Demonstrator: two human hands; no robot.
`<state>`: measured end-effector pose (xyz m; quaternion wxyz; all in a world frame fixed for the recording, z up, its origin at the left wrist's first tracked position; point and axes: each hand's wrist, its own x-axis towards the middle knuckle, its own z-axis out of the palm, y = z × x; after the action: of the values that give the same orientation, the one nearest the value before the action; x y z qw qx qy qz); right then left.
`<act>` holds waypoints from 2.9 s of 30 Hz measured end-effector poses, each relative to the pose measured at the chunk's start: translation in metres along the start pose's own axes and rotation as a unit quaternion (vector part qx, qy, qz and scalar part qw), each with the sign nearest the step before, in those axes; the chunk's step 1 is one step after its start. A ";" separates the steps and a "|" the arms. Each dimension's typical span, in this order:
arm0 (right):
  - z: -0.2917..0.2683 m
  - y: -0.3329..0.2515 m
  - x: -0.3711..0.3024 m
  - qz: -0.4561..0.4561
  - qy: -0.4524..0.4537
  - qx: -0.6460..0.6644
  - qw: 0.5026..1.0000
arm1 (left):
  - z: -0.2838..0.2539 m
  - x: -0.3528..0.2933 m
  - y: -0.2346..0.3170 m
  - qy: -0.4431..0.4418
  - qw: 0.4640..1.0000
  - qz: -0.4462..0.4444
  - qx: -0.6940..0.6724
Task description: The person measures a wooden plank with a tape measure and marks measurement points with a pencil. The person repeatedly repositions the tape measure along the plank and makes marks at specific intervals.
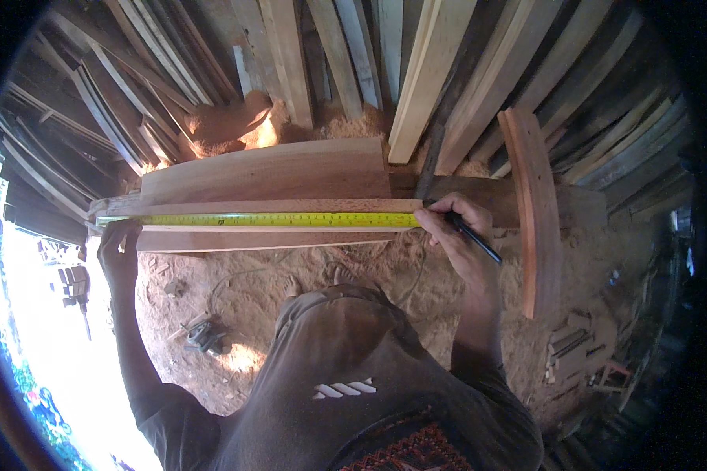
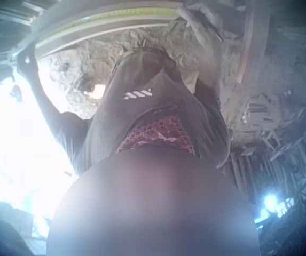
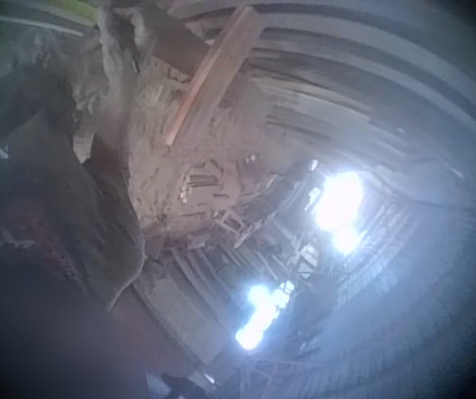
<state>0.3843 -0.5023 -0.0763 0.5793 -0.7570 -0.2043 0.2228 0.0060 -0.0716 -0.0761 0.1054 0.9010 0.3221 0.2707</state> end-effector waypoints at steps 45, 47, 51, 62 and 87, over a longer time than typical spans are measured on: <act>0.006 0.011 0.014 0.050 -0.055 0.155 0.985 | 0.007 0.003 -0.011 0.031 0.998 0.000 -0.045; 0.007 0.010 0.012 0.052 -0.047 0.138 0.988 | 0.007 0.004 -0.014 0.034 0.999 0.014 -0.038; 0.005 0.007 0.012 0.042 -0.065 0.159 0.984 | 0.007 0.003 -0.016 0.038 0.999 0.018 -0.031; 0.004 0.011 0.015 0.035 -0.068 0.155 0.985 | 0.008 0.001 -0.018 0.043 0.999 0.012 -0.029; 0.004 0.011 0.015 0.045 -0.062 0.156 0.985 | 0.007 0.001 -0.015 0.027 0.999 -0.017 -0.039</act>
<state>0.3947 -0.4935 -0.0892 0.6658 -0.6507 -0.1679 0.3242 0.0024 -0.0596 -0.0870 0.1363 0.8831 0.3292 0.3053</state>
